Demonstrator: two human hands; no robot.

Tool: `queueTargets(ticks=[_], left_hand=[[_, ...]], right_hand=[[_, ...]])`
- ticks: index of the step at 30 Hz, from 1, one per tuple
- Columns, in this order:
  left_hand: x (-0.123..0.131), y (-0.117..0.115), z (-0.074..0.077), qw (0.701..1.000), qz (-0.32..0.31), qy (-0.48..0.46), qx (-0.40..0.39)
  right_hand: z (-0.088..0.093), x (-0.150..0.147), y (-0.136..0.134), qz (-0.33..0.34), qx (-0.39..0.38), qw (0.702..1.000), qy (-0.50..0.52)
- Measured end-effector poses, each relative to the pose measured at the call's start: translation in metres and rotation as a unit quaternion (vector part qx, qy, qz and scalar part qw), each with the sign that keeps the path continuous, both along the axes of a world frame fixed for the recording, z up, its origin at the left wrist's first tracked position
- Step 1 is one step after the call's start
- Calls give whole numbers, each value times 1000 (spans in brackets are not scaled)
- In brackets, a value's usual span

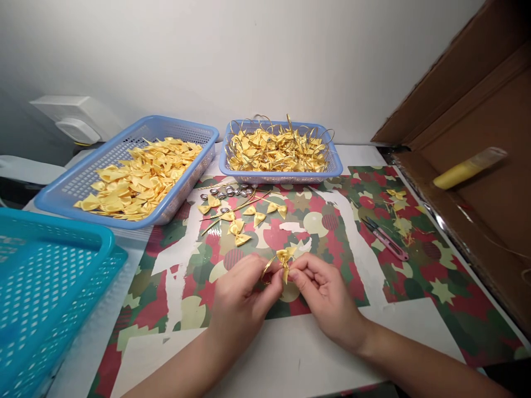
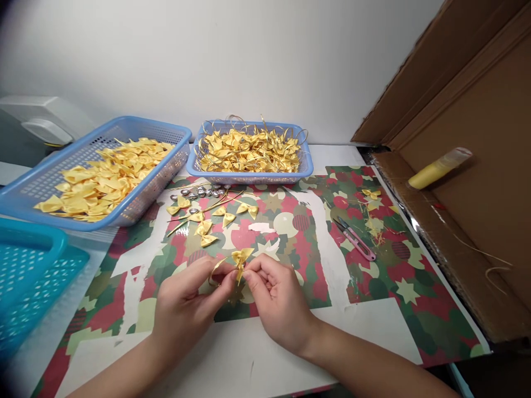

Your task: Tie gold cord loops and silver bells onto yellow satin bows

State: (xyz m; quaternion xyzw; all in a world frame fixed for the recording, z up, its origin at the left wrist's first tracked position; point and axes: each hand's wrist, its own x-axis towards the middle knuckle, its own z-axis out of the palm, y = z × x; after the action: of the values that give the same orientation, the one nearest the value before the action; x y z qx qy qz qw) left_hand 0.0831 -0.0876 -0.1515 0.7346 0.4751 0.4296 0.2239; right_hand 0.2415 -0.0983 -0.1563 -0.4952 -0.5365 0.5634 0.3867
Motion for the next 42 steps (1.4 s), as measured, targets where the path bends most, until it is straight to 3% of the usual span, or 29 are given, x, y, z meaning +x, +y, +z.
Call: queueTargets(ticks=[9, 15, 19, 32, 42], left_hand=[[0, -1, -3, 998, 1, 45, 37], [-3, 6, -4, 994, 13, 72, 85], [-4, 9, -8, 985, 2, 104, 136], [2, 8, -17, 939, -27, 226, 259], [2, 8, -23, 950, -46, 202, 233]], right_hand=[[-6, -8, -1, -22, -1, 1000, -4], [-5, -1, 7, 33, 146, 974, -170], [-7, 3, 14, 52, 188, 959, -205], [-13, 2, 17, 2, 194, 963, -189], [-13, 3, 17, -6, 190, 962, -195]])
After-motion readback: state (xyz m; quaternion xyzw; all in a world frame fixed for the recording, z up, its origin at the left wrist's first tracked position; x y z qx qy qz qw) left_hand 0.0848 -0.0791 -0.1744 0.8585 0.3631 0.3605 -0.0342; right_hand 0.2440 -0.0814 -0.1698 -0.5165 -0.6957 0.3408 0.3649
